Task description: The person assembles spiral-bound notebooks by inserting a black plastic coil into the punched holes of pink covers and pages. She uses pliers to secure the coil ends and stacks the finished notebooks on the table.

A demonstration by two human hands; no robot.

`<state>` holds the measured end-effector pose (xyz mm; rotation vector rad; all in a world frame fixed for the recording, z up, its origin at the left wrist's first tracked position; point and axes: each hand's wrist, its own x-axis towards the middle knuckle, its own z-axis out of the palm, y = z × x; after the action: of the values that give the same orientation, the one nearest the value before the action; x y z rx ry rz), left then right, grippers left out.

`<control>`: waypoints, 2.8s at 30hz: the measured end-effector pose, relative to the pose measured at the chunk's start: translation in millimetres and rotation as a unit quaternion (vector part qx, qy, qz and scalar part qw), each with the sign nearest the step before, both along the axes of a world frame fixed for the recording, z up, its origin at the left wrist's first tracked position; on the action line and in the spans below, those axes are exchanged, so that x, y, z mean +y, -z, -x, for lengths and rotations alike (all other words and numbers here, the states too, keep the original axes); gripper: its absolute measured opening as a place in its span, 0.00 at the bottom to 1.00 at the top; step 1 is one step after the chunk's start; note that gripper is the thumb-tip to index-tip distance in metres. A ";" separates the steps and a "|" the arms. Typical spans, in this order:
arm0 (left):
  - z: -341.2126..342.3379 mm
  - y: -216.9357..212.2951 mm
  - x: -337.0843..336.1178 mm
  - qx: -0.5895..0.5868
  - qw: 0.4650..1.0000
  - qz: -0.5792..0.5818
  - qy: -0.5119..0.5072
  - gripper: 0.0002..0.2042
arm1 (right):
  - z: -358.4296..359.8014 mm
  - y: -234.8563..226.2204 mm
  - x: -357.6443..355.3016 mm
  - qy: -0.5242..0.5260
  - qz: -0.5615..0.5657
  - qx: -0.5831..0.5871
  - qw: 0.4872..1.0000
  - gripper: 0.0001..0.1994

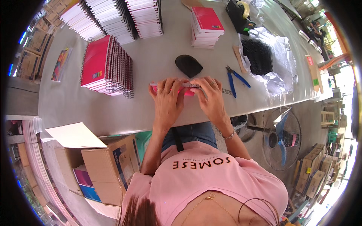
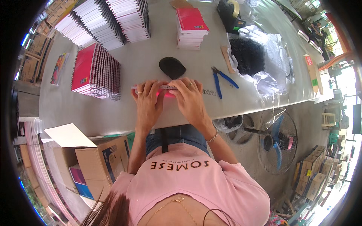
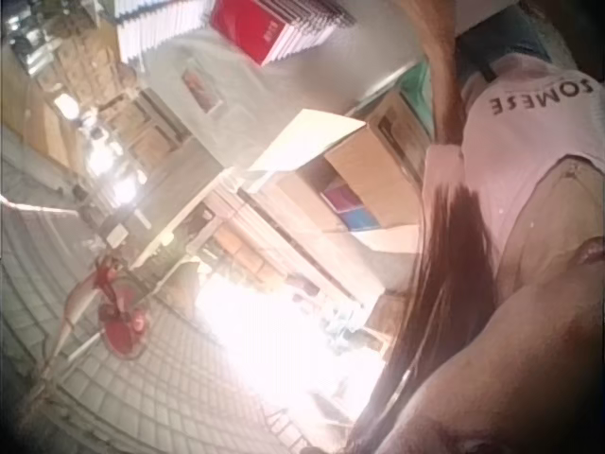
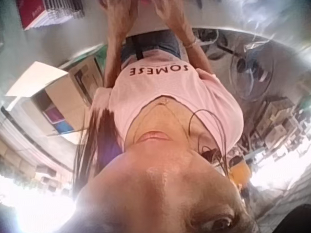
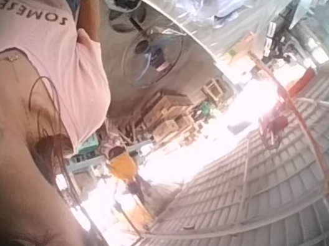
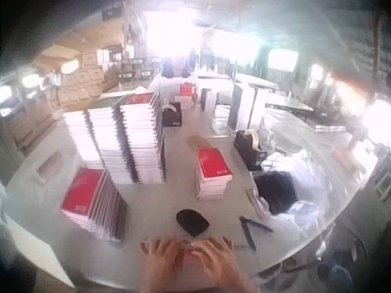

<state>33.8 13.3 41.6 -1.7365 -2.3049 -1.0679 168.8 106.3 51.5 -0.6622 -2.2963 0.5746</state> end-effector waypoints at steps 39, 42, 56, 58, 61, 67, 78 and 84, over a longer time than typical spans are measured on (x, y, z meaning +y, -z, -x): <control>58.8 29.3 0.3 -0.248 0.957 -0.108 0.105 0.37 | 12.8 12.0 106.5 -0.212 0.187 -0.157 0.946 0.24; 57.3 34.9 -4.0 -0.292 0.947 -0.104 0.089 0.40 | 26.4 10.7 95.6 -0.186 0.273 -0.160 0.930 0.24; 55.3 45.1 0.8 -0.392 0.908 -0.120 0.087 0.58 | 26.4 22.7 84.3 -0.199 0.140 -0.138 0.960 0.25; 55.0 49.4 -1.9 -0.389 0.912 -0.104 0.077 0.57 | 16.5 15.4 87.5 -0.194 0.262 -0.149 0.934 0.23; 53.5 40.9 -1.9 -0.381 0.917 -0.090 0.072 0.56 | -8.6 27.5 82.4 -0.240 0.556 0.016 0.795 0.25; 53.3 42.6 -0.3 -0.394 0.911 -0.096 0.071 0.55 | -23.7 4.0 64.0 -0.367 0.634 0.158 0.663 0.25; 54.2 43.6 -0.8 -0.434 0.893 -0.087 0.083 0.54 | -9.1 -13.8 69.0 -0.152 0.403 -0.184 0.884 0.23; 53.0 37.4 -3.7 -0.454 0.881 -0.088 0.097 0.52 | -15.4 -28.3 58.2 -0.242 0.444 -0.042 0.862 0.26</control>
<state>-19.2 9.6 4.2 -1.6024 -2.3072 -2.4708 184.2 164.5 79.8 -0.4880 -2.1946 1.9393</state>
